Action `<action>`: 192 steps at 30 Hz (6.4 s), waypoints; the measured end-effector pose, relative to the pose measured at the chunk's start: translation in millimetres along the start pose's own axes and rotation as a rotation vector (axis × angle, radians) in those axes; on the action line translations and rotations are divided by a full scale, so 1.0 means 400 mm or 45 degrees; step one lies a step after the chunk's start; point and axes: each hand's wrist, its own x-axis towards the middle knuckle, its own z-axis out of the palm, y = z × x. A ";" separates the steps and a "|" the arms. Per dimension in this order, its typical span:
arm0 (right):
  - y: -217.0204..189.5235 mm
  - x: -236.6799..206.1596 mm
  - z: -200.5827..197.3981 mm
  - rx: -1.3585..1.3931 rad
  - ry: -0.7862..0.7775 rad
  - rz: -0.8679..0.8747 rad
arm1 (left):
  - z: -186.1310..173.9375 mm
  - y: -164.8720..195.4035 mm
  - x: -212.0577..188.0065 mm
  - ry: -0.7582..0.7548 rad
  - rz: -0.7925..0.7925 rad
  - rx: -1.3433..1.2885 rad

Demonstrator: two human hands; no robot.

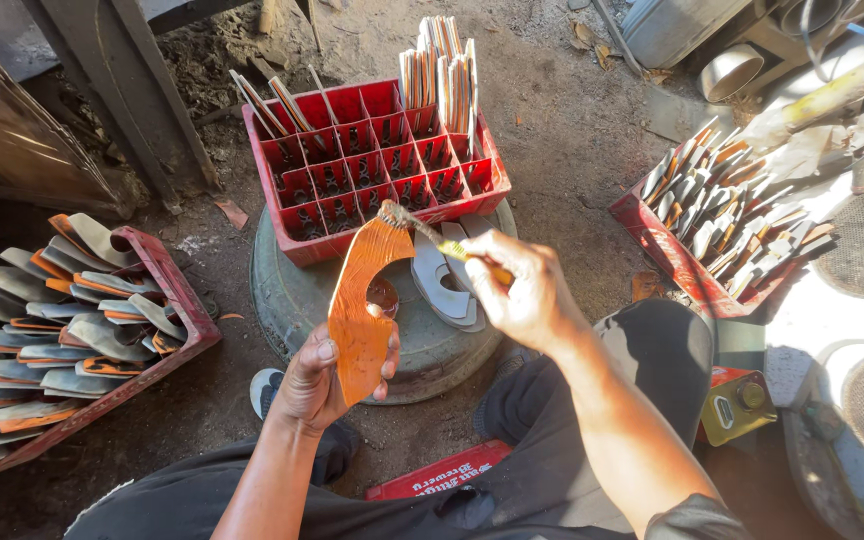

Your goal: The person applies a brown adhesive to curved shoe parts using a small brush. They dip the brush into a container of glue, coat each part, and place it into a red crate. The person handles both white and orange-colored parts.

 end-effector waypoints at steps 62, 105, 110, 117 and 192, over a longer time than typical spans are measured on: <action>0.201 -0.175 0.242 -0.667 -1.005 0.559 | 0.094 0.138 -0.010 0.833 0.270 2.442; 0.074 -0.070 -0.017 -0.390 -0.184 0.094 | 0.087 0.036 0.033 0.485 0.316 2.424; 0.049 -0.101 -0.012 -0.233 -0.346 -0.092 | 0.101 0.048 0.035 0.543 0.233 2.309; 0.037 -0.079 -0.041 -0.352 -0.189 0.044 | 0.106 0.034 0.034 0.513 0.243 2.312; 0.093 -0.034 -0.081 -0.178 -0.345 -0.014 | 0.089 -0.011 0.058 0.380 0.443 2.480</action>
